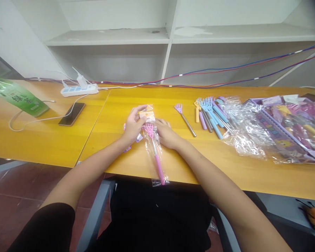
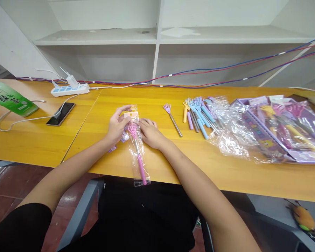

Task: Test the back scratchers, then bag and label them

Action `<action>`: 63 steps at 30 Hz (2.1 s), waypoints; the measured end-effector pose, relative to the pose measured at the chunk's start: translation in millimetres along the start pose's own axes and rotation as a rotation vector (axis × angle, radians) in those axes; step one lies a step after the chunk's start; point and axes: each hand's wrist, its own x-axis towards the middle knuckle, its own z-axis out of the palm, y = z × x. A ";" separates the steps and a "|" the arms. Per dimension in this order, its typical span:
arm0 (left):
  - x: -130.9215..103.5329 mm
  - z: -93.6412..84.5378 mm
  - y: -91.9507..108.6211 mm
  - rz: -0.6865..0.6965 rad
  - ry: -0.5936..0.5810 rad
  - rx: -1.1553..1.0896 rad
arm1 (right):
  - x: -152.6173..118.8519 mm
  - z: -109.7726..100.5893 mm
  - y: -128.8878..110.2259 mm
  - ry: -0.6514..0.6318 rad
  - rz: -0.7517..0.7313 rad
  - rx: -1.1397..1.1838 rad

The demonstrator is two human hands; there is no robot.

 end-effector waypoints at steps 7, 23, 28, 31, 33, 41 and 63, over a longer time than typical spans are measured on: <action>-1.4 0.9 -2.9 -0.002 -0.009 0.004 | 7.3 6.3 -0.8 0.050 0.065 -0.090; 1.0 0.8 0.3 -0.162 -0.010 -0.119 | -7.3 -14.4 12.7 0.167 0.159 0.064; 1.4 4.0 5.2 -0.233 -0.031 -0.266 | -8.7 -30.2 14.1 0.455 0.226 0.044; 0.1 4.3 5.7 -0.248 -0.071 -0.283 | -10.2 -37.8 15.5 0.655 0.225 0.169; -0.8 3.8 5.7 -0.262 -0.107 -0.299 | -10.5 -39.9 15.6 0.705 0.200 0.308; -3.1 2.7 8.0 -0.359 -0.252 -0.362 | -6.8 -30.4 12.1 0.565 0.099 0.649; -3.1 3.3 13.2 -0.377 -0.281 -0.390 | -9.7 -36.7 6.8 0.567 0.173 0.288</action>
